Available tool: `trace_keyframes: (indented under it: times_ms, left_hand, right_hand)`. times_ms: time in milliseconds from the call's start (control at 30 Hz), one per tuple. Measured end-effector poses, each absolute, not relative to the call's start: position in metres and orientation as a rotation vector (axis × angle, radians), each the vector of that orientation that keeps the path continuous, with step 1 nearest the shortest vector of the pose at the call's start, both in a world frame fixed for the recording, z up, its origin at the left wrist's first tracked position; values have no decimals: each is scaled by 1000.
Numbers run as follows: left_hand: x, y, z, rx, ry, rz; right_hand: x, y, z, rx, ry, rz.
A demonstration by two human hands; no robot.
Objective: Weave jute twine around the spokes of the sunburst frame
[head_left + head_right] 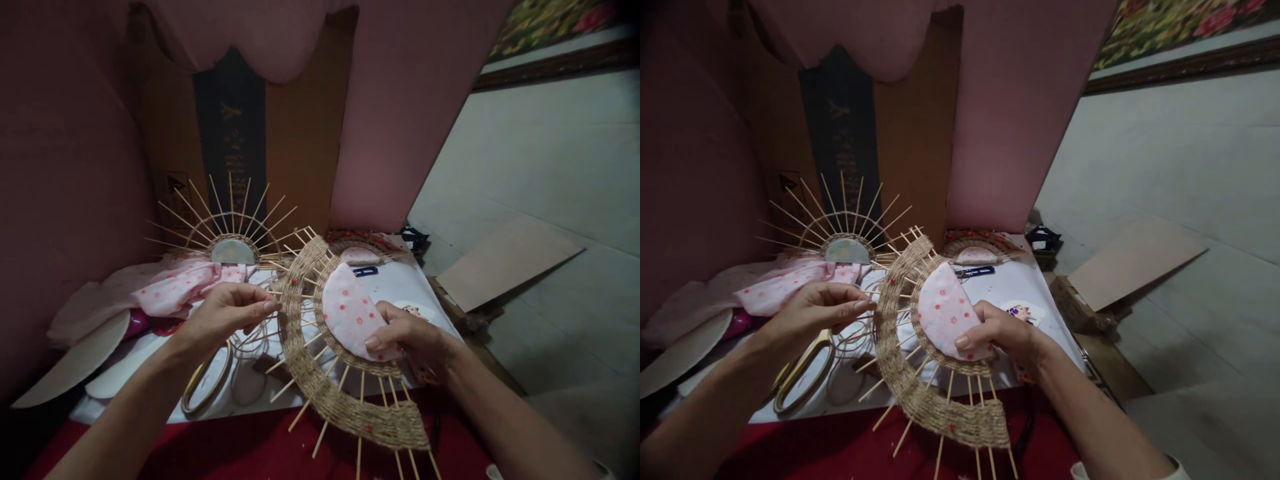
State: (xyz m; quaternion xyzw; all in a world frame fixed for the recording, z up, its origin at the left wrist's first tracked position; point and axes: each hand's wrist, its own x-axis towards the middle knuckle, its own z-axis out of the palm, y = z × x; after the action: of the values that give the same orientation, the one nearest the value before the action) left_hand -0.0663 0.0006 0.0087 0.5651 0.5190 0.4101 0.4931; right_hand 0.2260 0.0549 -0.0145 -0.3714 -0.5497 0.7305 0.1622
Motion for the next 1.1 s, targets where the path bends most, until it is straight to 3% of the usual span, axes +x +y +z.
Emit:
trace_keyframes:
  times_ms: [133, 333, 667, 1100]
  left_hand:
    - [-65, -3, 10, 1643, 1293, 958]
    - [-70, 0, 6, 1838, 1361, 1176]
    - [-70, 1, 18, 1503, 1366, 1175]
    - [-66, 11, -1, 1356, 1236, 1097]
  right_hand:
    - [227, 55, -16, -1072, -1586, 2093]
    - [227, 48, -9, -1108, -1516, 2177]
    - [231, 51, -30, -738, -1435, 2380]
    - [234, 48, -39, -680, -1335, 2392]
